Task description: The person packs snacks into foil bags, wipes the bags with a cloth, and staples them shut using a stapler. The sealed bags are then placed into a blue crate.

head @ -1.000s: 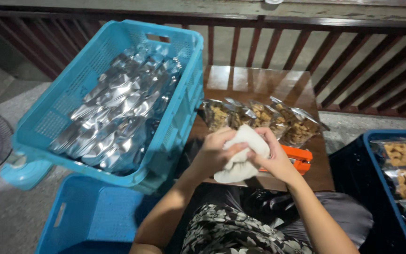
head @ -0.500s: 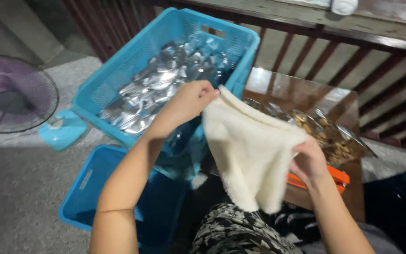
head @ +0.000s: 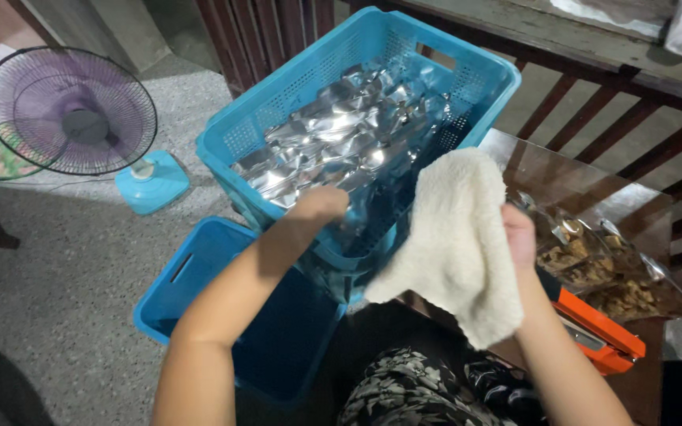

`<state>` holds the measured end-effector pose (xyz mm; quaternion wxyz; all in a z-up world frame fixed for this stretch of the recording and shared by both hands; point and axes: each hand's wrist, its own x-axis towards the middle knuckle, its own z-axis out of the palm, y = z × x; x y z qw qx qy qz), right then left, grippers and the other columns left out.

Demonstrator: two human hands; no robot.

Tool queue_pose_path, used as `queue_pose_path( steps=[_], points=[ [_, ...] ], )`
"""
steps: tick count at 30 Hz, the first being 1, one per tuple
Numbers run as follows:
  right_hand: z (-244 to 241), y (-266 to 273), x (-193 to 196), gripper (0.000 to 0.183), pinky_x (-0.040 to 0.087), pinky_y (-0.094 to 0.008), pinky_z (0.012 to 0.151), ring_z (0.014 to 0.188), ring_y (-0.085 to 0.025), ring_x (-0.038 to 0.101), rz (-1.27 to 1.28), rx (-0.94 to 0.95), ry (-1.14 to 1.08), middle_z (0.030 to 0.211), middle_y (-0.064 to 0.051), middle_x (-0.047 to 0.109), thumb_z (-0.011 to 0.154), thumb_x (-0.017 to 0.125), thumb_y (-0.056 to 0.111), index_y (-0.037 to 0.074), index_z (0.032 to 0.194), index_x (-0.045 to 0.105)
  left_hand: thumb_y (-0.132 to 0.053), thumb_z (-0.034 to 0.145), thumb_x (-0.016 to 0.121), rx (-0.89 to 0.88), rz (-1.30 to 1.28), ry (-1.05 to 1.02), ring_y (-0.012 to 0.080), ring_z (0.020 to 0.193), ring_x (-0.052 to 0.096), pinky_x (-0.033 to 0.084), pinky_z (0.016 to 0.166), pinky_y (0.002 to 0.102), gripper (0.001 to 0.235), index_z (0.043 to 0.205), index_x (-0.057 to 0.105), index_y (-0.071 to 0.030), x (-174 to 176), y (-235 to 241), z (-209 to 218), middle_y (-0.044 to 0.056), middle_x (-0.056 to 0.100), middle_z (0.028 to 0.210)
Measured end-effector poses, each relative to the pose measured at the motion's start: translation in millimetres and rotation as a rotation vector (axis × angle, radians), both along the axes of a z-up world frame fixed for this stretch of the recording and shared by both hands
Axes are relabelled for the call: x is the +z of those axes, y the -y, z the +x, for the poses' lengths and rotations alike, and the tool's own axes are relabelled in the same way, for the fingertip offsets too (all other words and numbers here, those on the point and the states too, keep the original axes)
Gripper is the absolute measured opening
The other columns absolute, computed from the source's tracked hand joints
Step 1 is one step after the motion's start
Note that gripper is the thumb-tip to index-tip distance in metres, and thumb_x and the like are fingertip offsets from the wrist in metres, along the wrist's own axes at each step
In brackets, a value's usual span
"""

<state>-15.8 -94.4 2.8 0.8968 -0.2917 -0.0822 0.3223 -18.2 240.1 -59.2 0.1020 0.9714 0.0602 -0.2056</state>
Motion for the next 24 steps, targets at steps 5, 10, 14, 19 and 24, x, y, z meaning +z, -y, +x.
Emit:
queue_pose_path(
  steps=[5, 10, 14, 19, 24],
  points=[
    [-2.8, -9.6, -30.9, 0.052, 0.05, -0.05, 0.104, 0.117, -0.037, 0.065, -0.055, 0.027, -0.008, 0.133, -0.022, 0.064, 0.095, 0.057, 0.021, 0.0, 0.143, 0.055, -0.028, 0.068, 0.08, 0.007, -0.029, 0.157, 0.037, 0.095, 0.073, 0.058, 0.079, 0.049, 0.033, 0.095, 0.082, -0.01, 40.3, 10.9, -7.8, 0.017, 0.075, 0.1],
    [-28.2, -5.7, -8.5, 0.065, 0.049, -0.051, 0.107, 0.126, -0.035, 0.06, 0.024, 0.01, 0.06, 0.141, -0.015, 0.06, 0.087, 0.066, 0.016, 0.01, 0.149, 0.05, -0.034, 0.083, 0.077, 0.108, -0.734, 0.49, 0.019, 0.065, 0.07, 0.054, 0.06, 0.036, 0.029, 0.081, 0.075, -0.005, 112.3, 50.9, -41.9, 0.007, 0.075, 0.07],
    [-62.3, 6.2, 23.5, 0.073, 0.043, -0.05, 0.109, 0.132, -0.034, 0.053, -0.295, -0.195, 0.392, 0.147, -0.018, 0.054, 0.087, 0.073, 0.009, 0.001, 0.154, 0.043, -0.026, 0.092, 0.072, -0.058, -1.053, 0.632, 0.0097, 0.077, 0.075, 0.059, 0.064, 0.026, 0.019, 0.092, 0.076, -0.007, 173.9, 102.2, -78.8, 0.004, 0.08, 0.085],
    [-93.3, 52.8, 42.4, 0.089, 0.038, -0.048, 0.109, 0.135, -0.041, 0.048, -1.104, -0.715, 1.459, 0.147, -0.028, 0.05, 0.069, 0.082, 0.005, -0.011, 0.147, 0.042, -0.012, 0.099, 0.073, -0.662, -0.591, 1.263, 0.0202, 0.098, 0.07, 0.053, 0.085, 0.031, 0.009, 0.107, 0.072, -0.007, 219.3, 170.9, -114.8, 0.007, 0.073, 0.11],
    [-112.6, 118.2, 21.7, 0.043, 0.049, -0.029, 0.112, 0.122, -0.017, 0.066, -0.871, -1.07, 1.121, 0.131, -0.011, 0.069, 0.097, 0.058, 0.008, -0.004, 0.138, 0.063, -0.018, 0.081, 0.084, -0.534, -0.649, 1.443, 0.0321, 0.108, 0.054, 0.036, 0.095, 0.051, 0.022, 0.094, 0.068, -0.009, 230.7, 238.6, -131.5, 0.005, 0.067, 0.094]
  ],
)
